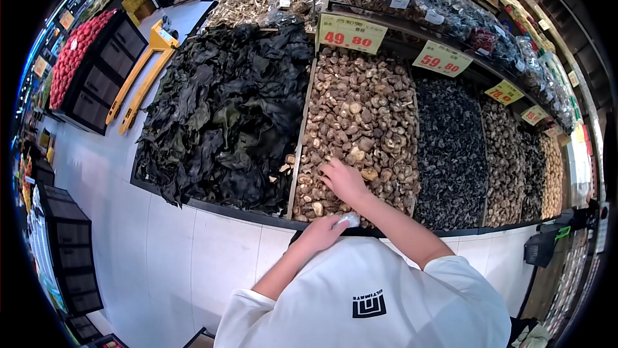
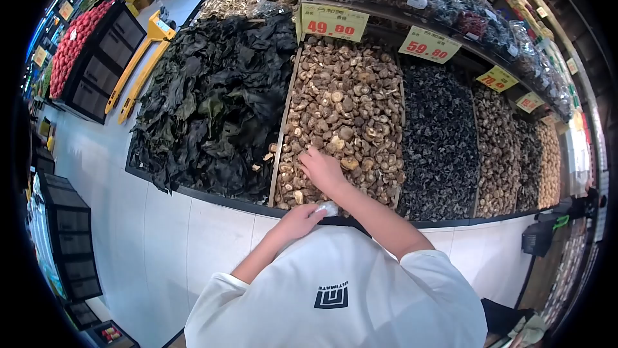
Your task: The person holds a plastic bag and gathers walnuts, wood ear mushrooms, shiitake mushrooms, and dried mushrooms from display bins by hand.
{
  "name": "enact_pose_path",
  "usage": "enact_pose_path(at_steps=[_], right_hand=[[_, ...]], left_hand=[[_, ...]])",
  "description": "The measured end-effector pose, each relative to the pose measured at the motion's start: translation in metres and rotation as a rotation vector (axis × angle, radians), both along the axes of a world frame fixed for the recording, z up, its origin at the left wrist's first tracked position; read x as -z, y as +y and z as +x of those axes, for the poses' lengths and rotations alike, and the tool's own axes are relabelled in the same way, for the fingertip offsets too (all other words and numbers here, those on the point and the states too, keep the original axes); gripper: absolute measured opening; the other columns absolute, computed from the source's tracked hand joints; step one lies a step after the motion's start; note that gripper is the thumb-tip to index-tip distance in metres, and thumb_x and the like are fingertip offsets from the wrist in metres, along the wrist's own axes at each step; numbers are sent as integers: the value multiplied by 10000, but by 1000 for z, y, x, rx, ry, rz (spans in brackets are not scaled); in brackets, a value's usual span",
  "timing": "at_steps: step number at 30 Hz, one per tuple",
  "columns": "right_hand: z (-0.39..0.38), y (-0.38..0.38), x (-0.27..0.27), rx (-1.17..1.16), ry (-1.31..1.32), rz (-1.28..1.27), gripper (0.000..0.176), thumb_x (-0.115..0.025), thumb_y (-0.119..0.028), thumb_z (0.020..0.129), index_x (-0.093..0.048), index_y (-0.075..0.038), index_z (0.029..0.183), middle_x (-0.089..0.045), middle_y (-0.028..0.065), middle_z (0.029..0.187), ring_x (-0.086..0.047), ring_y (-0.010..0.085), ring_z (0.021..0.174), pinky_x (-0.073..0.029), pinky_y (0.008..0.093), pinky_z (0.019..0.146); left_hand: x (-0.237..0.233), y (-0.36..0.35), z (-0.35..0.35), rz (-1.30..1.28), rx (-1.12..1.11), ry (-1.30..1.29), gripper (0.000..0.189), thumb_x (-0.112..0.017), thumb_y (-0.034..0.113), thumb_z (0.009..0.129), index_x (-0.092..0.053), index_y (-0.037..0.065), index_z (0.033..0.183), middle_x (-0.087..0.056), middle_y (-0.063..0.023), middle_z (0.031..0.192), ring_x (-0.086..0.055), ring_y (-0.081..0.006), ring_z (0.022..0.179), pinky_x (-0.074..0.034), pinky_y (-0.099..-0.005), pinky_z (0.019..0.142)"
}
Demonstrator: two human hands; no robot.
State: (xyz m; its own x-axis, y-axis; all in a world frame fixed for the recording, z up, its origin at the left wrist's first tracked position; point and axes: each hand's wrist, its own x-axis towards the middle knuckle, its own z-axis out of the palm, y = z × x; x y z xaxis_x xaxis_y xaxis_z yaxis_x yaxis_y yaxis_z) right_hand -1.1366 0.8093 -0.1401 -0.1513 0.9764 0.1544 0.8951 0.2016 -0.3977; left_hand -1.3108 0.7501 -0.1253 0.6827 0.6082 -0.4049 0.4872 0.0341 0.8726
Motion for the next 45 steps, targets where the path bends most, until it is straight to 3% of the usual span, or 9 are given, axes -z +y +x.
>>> enact_pose_path(at_steps=[9, 11, 13, 15, 20, 26, 37, 41, 45], right_hand=[[7, -17, -8, 73, 147, 0, 252, -724, -276, 924, -673, -129, 1122, -629, 91, 996, -686, 330, 816, -565, 440, 689], [14, -33, -11, 90, 367, 1, 271, -738, -281, 923, -688, -109, 1126, -643, 93, 974, -677, 336, 796, -558, 429, 688], [20, -54, -21, 141, 390, -28, 267, -739, -250, 930, -699, -94, 1143, -646, 89, 932, -668, 300, 756, -547, 400, 686], [33, -78, -19, 259, 461, -148, 278, -733, -217, 935, -698, -85, 1177, -640, 89, 878, -654, 254, 733, -534, 372, 678], [76, -116, 1, 600, 465, -37, 367, -753, -178, 906, -680, -61, 1246, -620, 89, 765, -598, 224, 631, -488, 357, 602], [118, -113, 4, 805, 377, -38, 618, -776, -230, 901, -551, 8, 1425, -592, 106, 746, -590, 252, 664, -493, 379, 642], [106, -42, -22, 697, 175, 19, 610, -736, -299, 926, -536, 9, 1414, -524, 214, 1378, -578, 412, 1241, -497, 451, 1026], [97, -37, -20, 587, 264, 80, 611, -744, -272, 919, -532, 7, 1420, -532, 199, 1374, -564, 410, 1237, -491, 445, 1027], [104, -42, -24, 633, 456, 6, 563, -755, -213, 915, -564, 4, 1398, -543, 178, 1408, -666, 241, 814, -555, 344, 775]], left_hand=[[-17, 57, -44, 51, 88, 45, 369, -612, 337, 1029, -706, 12, 1178, -743, -179, 948, -701, -278, 870, -531, -380, 826], [-14, 71, -55, -16, -67, 37, 345, -641, 316, 1024, -717, -6, 1118, -726, -105, 871, -644, -148, 809, -522, -329, 762], [-24, 88, -57, 33, -124, 104, 355, -624, 324, 1019, -712, 3, 1140, -733, -186, 905, -687, -270, 795, -534, -371, 776], [-31, 93, -49, 106, -302, 75, 361, -623, 317, 1025, -704, -24, 1113, -730, -164, 878, -670, -223, 790, -522, -360, 758], [-7, 84, -21, 44, -461, -203, 320, -580, 290, 1071, -662, 1, 960, -502, 57, 679, -426, -45, 598, -343, -251, 537], [3, 60, 10, -107, -298, -228, 337, -578, 302, 1074, -701, -7, 1128, -625, 18, 811, -526, -79, 764, -457, -273, 702], [-3, 54, 27, -14, -106, -184, 346, -595, 321, 1054, -699, -6, 1097, -670, -91, 798, -587, -154, 727, -495, -328, 698], [-1, 55, 20, -6, -96, -173, 348, -597, 324, 1054, -709, -5, 1076, -653, -77, 734, -571, -145, 688, -486, -327, 673], [-3, 54, 19, -27, -137, -215, 351, -597, 327, 1055, -712, -3, 1097, -655, -66, 738, -562, -138, 688, -485, -321, 676]])
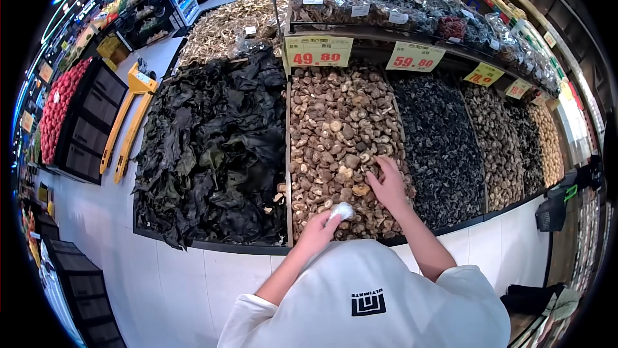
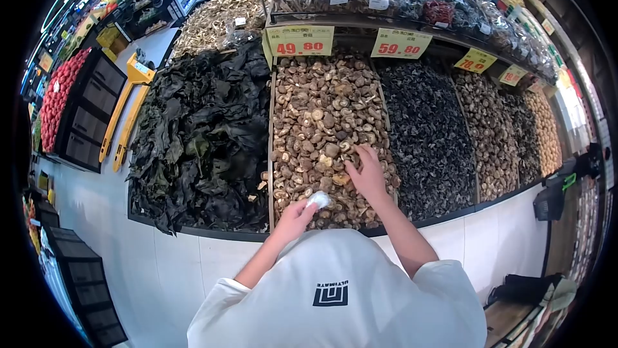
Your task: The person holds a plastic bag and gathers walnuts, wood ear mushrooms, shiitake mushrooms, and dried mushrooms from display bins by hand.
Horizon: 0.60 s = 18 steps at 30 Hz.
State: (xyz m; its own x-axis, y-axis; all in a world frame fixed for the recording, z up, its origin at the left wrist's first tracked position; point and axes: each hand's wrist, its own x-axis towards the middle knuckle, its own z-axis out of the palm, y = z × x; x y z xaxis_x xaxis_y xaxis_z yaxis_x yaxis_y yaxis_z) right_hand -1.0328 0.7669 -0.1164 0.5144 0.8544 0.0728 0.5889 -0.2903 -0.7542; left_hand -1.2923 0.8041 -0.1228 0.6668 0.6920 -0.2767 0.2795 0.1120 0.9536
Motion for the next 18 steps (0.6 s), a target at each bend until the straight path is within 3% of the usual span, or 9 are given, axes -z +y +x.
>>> enact_pose_path(at_steps=[1, 4, 5, 6, 8, 9, 11, 16, 18], right_hand=[[3, -1, 3, 5, -6, 81, 542, -756, -186, 915, -577, 7, 1388, -547, 160, 1417, -611, 170, 658, -536, 305, 673], [14, 10, -9, 32, -56, 75, 563, -755, -169, 916, -556, 11, 1410, -542, 169, 1418, -609, 184, 664, -538, 316, 694], [18, 14, -15, 33, -38, -16, 598, -738, -228, 935, -526, 23, 1435, -518, 189, 1456, -686, 263, 877, -557, 354, 835], [21, 21, -13, 38, -39, -14, 598, -738, -228, 935, -526, 23, 1435, -518, 189, 1456, -686, 263, 877, -557, 354, 835], [28, 35, 1, 133, -376, -12, 642, -713, -308, 953, -500, 26, 1459, -475, 217, 1520, -619, 359, 1225, -502, 404, 1037], [29, 40, 1, 131, -377, -10, 642, -713, -308, 953, -500, 26, 1459, -475, 217, 1520, -619, 359, 1225, -502, 404, 1037], [30, 48, 2, 86, -179, -193, 660, -693, -365, 961, -507, 31, 1456, -461, 244, 1542, -452, 402, 1427, -409, 433, 1161], [19, 41, -1, -52, -124, -116, 624, -706, -347, 958, -543, 22, 1434, -513, 256, 1498, -452, 403, 1431, -377, 435, 1186], [19, 33, -2, -20, -26, 19, 600, -714, -329, 958, -555, -8, 1440, -491, 240, 1530, -565, 363, 1322, -475, 399, 1077]], left_hand=[[-3, 1, 0, -28, 21, 31, 355, -596, 330, 1057, -713, -1, 1110, -662, -63, 756, -562, -134, 701, -487, -316, 687], [0, 1, 5, -32, 44, 17, 352, -587, 333, 1065, -702, 0, 1077, -607, -17, 755, -517, -103, 707, -453, -294, 666], [2, 0, 7, -13, 42, -24, 352, -578, 332, 1071, -690, 1, 1031, -545, 27, 735, -471, -77, 700, -416, -276, 634], [-1, -1, 9, -11, 47, -25, 352, -578, 332, 1071, -690, 1, 1031, -545, 27, 735, -471, -77, 700, -416, -276, 634], [-10, -2, 10, -15, 66, -2, 353, -577, 331, 1073, -693, -1, 1039, -554, 23, 727, -475, -79, 692, -422, -278, 636], [-8, -2, 11, -13, 64, -3, 353, -577, 331, 1073, -693, -1, 1039, -554, 23, 727, -475, -79, 692, -422, -278, 636], [0, -2, 9, 9, 101, 7, 350, -572, 325, 1076, -695, 0, 1029, -564, 17, 724, -487, -79, 688, -431, -277, 639], [4, -6, 1, -41, 53, -11, 339, -570, 324, 1077, -690, 10, 1042, -556, 21, 721, -495, -73, 687, -436, -274, 636], [-2, -6, 0, -84, 40, -3, 336, -570, 326, 1078, -687, 13, 1045, -550, 22, 718, -495, -70, 686, -436, -272, 634]])
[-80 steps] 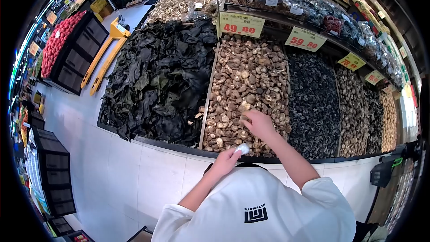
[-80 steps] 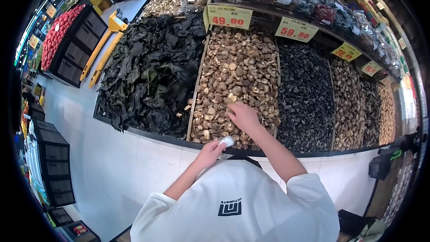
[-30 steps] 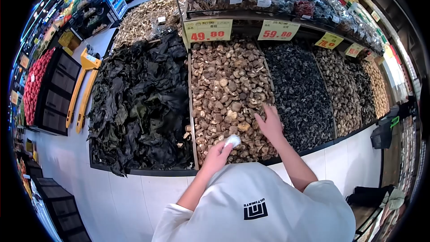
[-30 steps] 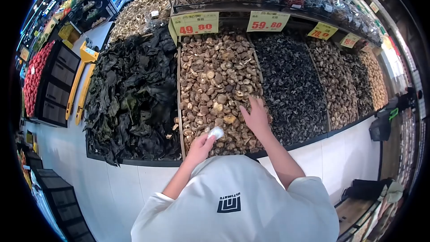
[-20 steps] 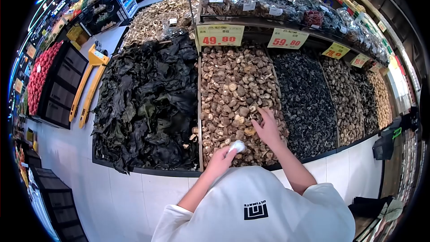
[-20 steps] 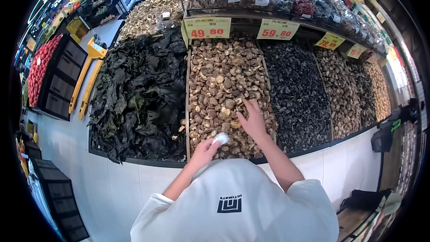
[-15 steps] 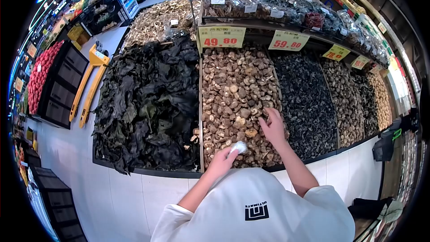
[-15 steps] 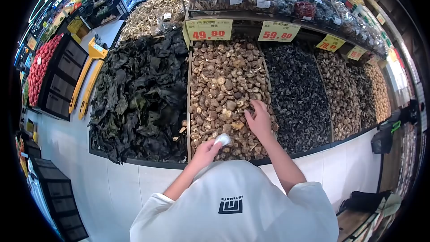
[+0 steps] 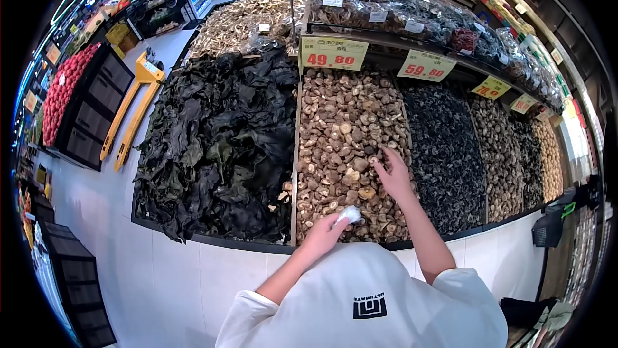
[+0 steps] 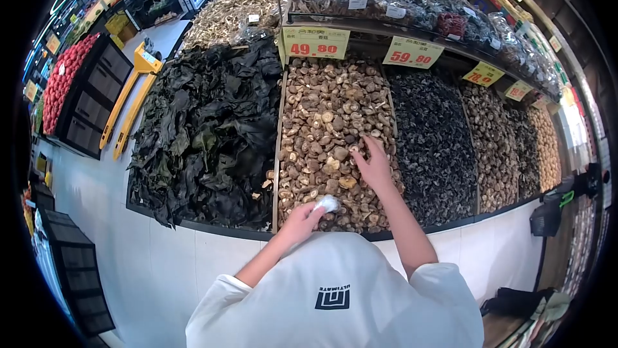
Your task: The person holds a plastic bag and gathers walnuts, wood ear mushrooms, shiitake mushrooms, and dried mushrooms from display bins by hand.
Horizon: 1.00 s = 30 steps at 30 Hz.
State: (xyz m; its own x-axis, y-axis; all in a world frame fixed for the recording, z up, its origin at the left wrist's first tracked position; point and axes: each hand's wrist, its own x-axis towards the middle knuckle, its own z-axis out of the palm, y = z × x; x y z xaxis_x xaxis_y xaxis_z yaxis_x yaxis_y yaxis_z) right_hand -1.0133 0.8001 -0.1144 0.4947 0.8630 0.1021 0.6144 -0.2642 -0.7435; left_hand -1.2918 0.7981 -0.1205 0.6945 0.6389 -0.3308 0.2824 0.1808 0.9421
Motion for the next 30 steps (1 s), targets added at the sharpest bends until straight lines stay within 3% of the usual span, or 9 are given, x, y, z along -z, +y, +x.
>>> enact_pose_path(at_steps=[1, 5, 10, 15, 20, 21, 24, 26, 30], right_hand=[[-4, -8, -10, 60, 121, -6, 543, -726, -271, 958, -579, -31, 1422, -527, 200, 1494, -685, 253, 1043, -550, 334, 855], [-8, -47, 7, 85, 270, 143, 396, -695, -119, 975, -606, -29, 1351, -619, 88, 1316, -620, 64, 728, -483, 228, 615], [-60, -99, -3, 14, 786, 67, 402, -632, -70, 1004, -558, -39, 1398, -673, 83, 1237, -629, 76, 697, -498, 220, 590], [-88, -113, -14, -168, 820, 168, 492, -626, -30, 980, -508, -36, 1457, -665, 101, 1252, -641, 90, 782, -518, 229, 678], [-60, -89, -24, -370, 88, 369, 147, -731, -75, 890, -728, -11, 1022, -712, 100, 938, -634, 112, 764, -481, 266, 649], [-63, -84, -29, -303, 120, 312, 128, -753, -117, 894, -711, -1, 858, -670, 91, 770, -620, 123, 677, -461, 282, 596], [-69, -78, -38, -188, 263, 114, 158, -760, -150, 908, -712, -3, 879, -630, 62, 687, -559, 115, 585, -431, 288, 543], [-68, -79, -24, -146, 278, 48, 160, -750, -150, 923, -706, -4, 870, -623, 34, 682, -537, 90, 586, -421, 278, 540], [-74, -95, 3, -90, 393, -112, 191, -717, -176, 959, -702, -10, 865, -599, -19, 660, -493, 52, 597, -393, 266, 531]], left_hand=[[-3, 0, -1, 1, -16, -24, 337, -568, 329, 1079, -683, 15, 1042, -543, 26, 713, -489, -71, 677, -433, -271, 629], [-1, 0, -3, 27, -23, -39, 341, -559, 331, 1083, -673, 19, 1007, -532, 41, 717, -473, -70, 659, -416, -267, 610], [4, -2, 6, -116, 38, -128, 323, -549, 311, 1090, -663, 32, 974, -502, 57, 700, -440, -50, 637, -364, -245, 574], [7, -4, 18, -383, 183, -264, 311, -508, 310, 1103, -633, 53, 981, -461, 47, 654, -397, -57, 571, -307, -232, 524], [8, -3, 36, -991, 319, -456, 416, -420, 421, 1101, -587, 55, 996, -433, 14, 614, -351, -97, 482, -271, -255, 464], [9, -5, 39, -988, 320, -453, 416, -420, 421, 1101, -587, 55, 996, -433, 14, 614, -351, -97, 482, -271, -255, 464], [7, -7, 43, -1022, 310, -495, 407, -451, 422, 1091, -596, 53, 998, -460, 15, 633, -375, -83, 494, -280, -251, 467], [1, -7, 44, -496, 188, -184, 385, -525, 388, 1069, -641, 23, 1030, -528, -9, 674, -461, -100, 542, -343, -254, 507], [31, -27, 41, 329, 82, -257, 322, -595, 345, 1058, -676, 36, 1019, -570, 14, 704, -481, -65, 611, -372, -240, 559]])
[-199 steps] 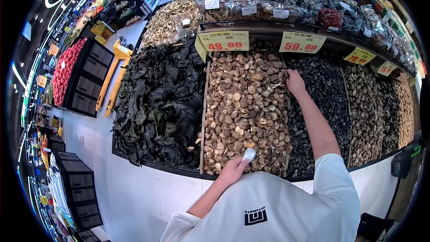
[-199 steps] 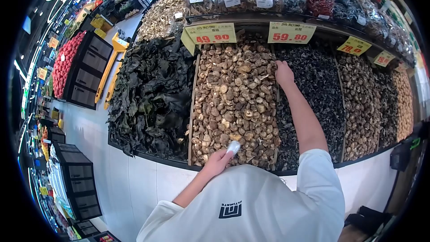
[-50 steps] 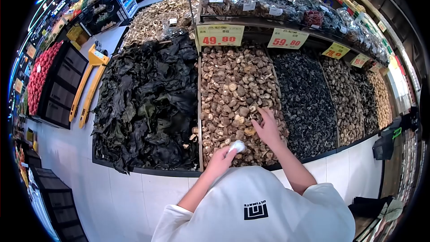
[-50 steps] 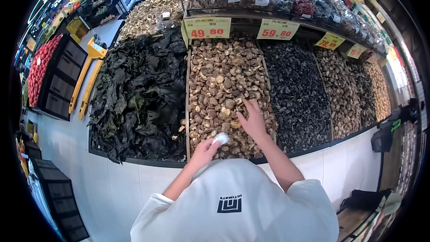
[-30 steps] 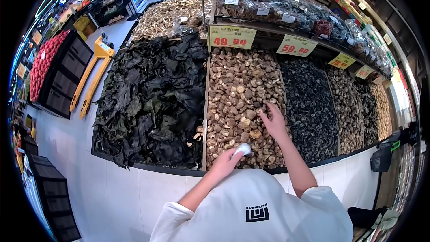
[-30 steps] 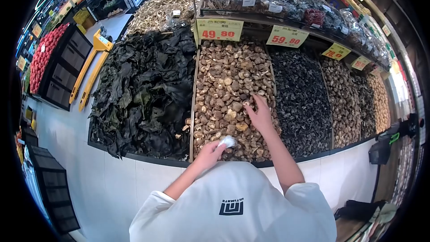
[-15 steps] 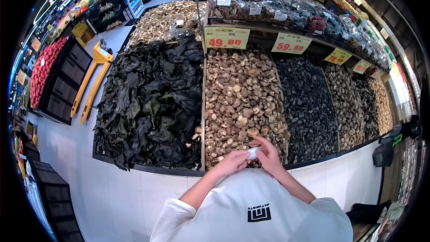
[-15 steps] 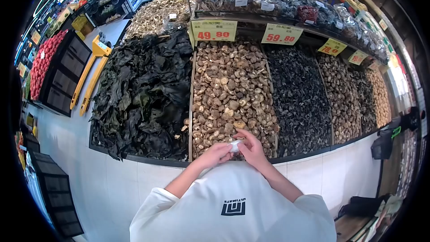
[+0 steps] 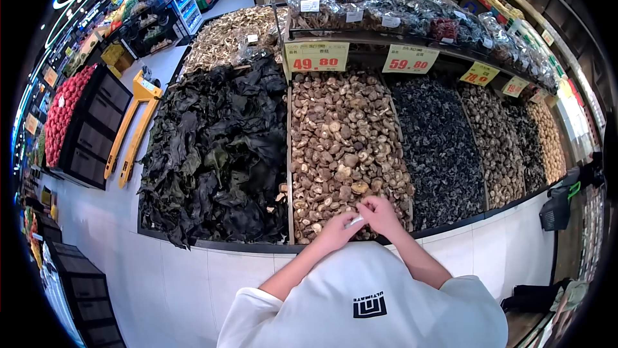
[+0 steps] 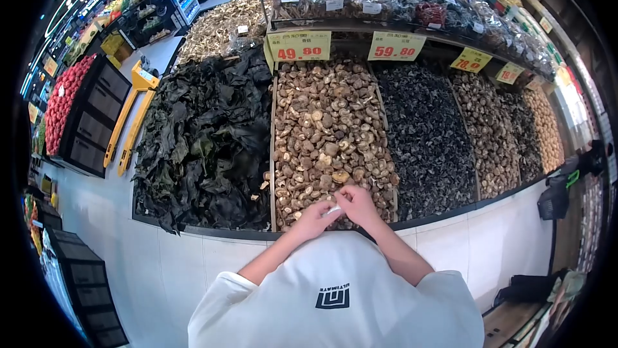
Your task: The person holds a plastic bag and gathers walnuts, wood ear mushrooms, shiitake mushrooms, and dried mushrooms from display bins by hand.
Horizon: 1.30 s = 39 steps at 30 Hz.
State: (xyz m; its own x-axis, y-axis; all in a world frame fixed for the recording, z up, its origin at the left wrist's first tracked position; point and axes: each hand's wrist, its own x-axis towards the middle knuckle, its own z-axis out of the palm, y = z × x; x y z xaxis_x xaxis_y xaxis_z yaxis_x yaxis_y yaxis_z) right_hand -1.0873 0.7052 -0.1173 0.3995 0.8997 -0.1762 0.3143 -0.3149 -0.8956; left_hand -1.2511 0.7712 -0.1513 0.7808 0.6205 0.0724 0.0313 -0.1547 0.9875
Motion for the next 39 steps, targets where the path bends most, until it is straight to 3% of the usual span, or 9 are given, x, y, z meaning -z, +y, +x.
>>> enact_pose_path(at_steps=[7, 11, 16, 18, 23, 26, 30, 36, 39], right_hand=[[-16, -17, -18, -70, 314, 163, 120, -714, -122, 962, -703, -4, 942, -654, -18, 787, -564, 35, 700, -453, 223, 620], [-19, -19, -19, -217, 47, 184, 204, -710, -146, 975, -685, -13, 823, -672, 10, 758, -617, 46, 691, -468, 217, 604], [-39, -25, -20, -200, 221, 78, 420, -689, -281, 1009, -641, -11, 690, -636, 15, 588, -533, 68, 511, -416, 269, 490], [-38, -38, -26, -219, 177, -23, 477, -687, -315, 1008, -638, -8, 647, -633, 12, 583, -525, 62, 527, -403, 275, 488], [-26, -84, 16, -271, 187, -103, 482, -712, -374, 987, -697, 0, 683, -523, -50, 544, -436, 38, 559, -356, 283, 487], [-44, -115, 12, -252, 280, -199, 500, -710, -380, 990, -686, 0, 666, -521, -54, 544, -423, 40, 553, -351, 286, 486], [-73, -150, 29, -286, 401, -138, 403, -646, -340, 1037, -736, -40, 783, -610, -40, 611, -509, 51, 548, -374, 255, 488], [-101, -159, -15, -234, 800, 45, 137, -680, -9, 959, -691, 21, 1093, -719, 79, 952, -709, 145, 792, -581, 280, 735], [-115, -143, -6, -404, 757, 7, 90, -690, 12, 949, -694, 23, 1037, -724, 85, 915, -717, 155, 764, -580, 294, 692]], left_hand=[[-29, -4, -27, -997, 120, -7, 299, -506, 340, 1104, -589, 79, 984, -362, 99, 639, -281, -40, 510, -213, -233, 464], [-6, -16, -42, -1530, 284, -242, 368, -441, 437, 1106, -542, 102, 992, -369, 86, 586, -301, -46, 446, -237, -218, 424], [-35, -56, -49, -1532, 94, -280, 382, -430, 420, 1106, -560, 76, 1007, -389, 66, 578, -326, -58, 448, -238, -240, 422], [-49, -69, -52, -900, -70, 75, 351, -461, 386, 1100, -614, 72, 1067, -399, 62, 580, -298, -58, 464, -222, -246, 438], [-36, -125, -55, -408, -208, 275, 294, -626, 261, 1049, -676, -6, 1160, -710, -23, 979, -614, -122, 962, -491, -287, 859], [-37, -155, -68, -328, -188, 290, 290, -612, 284, 1057, -684, 15, 1138, -677, -7, 871, -594, -99, 808, -482, -265, 717], [-44, -173, -98, -899, -133, 268, 286, -566, 321, 1085, -655, 68, 989, -442, 63, 636, -340, -34, 521, -246, -230, 475], [-27, -169, -142, -1677, 171, -290, 329, -435, 373, 1124, -571, 75, 1092, -321, 73, 622, -282, -49, 500, -223, -230, 463], [-37, -159, -165, -1502, 219, -238, 332, -469, 388, 1109, -578, 81, 1044, -373, 73, 647, -284, -55, 509, -235, -231, 475]])
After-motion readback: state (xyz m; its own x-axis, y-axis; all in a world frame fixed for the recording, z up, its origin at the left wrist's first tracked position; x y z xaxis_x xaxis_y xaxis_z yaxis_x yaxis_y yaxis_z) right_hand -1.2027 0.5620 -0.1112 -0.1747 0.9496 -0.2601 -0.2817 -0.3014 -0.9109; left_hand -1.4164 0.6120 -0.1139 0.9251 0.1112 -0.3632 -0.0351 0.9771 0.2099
